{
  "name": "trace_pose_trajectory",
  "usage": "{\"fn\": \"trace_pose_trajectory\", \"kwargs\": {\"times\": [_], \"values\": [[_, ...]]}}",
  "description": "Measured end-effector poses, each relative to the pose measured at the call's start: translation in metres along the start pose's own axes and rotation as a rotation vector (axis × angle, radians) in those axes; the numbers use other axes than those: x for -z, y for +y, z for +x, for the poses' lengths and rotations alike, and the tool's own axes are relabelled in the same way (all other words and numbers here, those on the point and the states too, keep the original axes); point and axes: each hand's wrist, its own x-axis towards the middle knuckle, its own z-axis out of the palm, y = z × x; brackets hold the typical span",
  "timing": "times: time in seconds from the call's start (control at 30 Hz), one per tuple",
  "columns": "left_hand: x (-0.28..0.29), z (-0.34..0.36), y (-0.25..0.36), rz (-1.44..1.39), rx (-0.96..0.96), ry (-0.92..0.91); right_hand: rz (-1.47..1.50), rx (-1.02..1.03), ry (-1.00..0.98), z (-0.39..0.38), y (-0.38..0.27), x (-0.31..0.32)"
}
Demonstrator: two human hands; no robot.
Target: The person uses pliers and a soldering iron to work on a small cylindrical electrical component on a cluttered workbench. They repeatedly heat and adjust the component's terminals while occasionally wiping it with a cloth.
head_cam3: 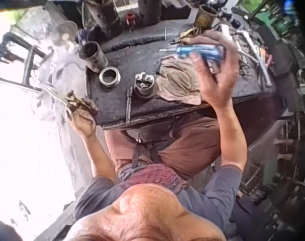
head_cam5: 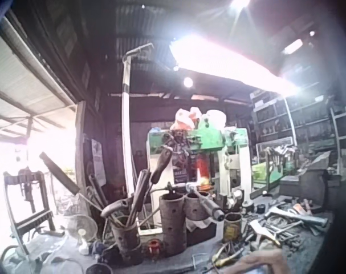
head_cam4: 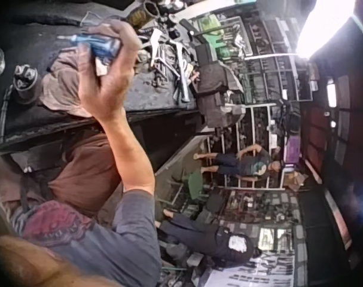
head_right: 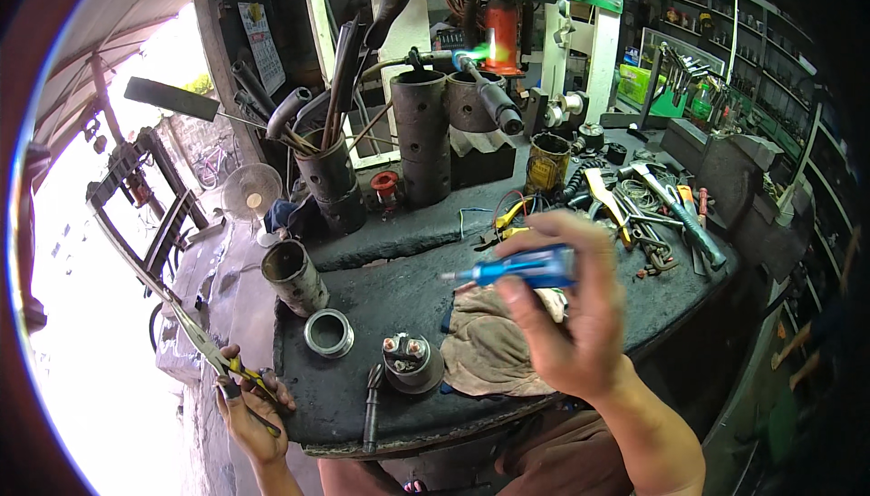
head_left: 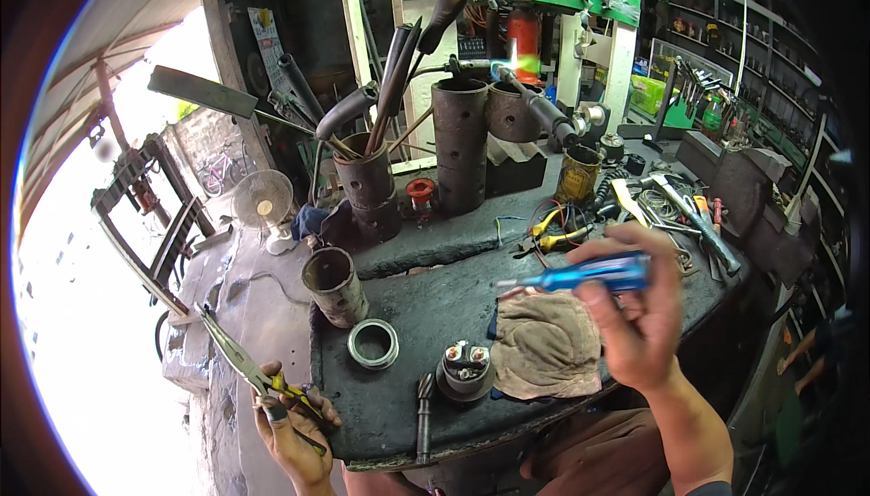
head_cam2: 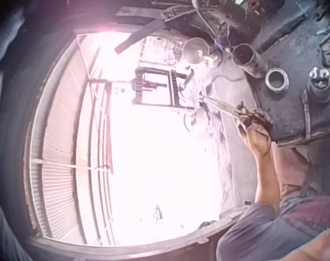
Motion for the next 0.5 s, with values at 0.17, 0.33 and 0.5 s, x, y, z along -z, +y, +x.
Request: {"fn": "trace_pose_trajectory", "kwargs": {"times": [0.17, 0.33, 0.5], "values": [[-0.001, 0.001, -0.001, 0.001, 0.013, -0.002, -0.105, 0.158, 0.084, 0.000, 0.009, -0.003], [0.004, 0.000, -0.007, 0.059, 0.034, 0.018, -0.213, -0.017, -0.221, -0.003, 0.026, -0.008], [0.007, 0.004, -0.005, 0.096, 0.015, -0.034, -0.036, 0.249, 0.185, 0.004, 0.012, 0.007]]}}
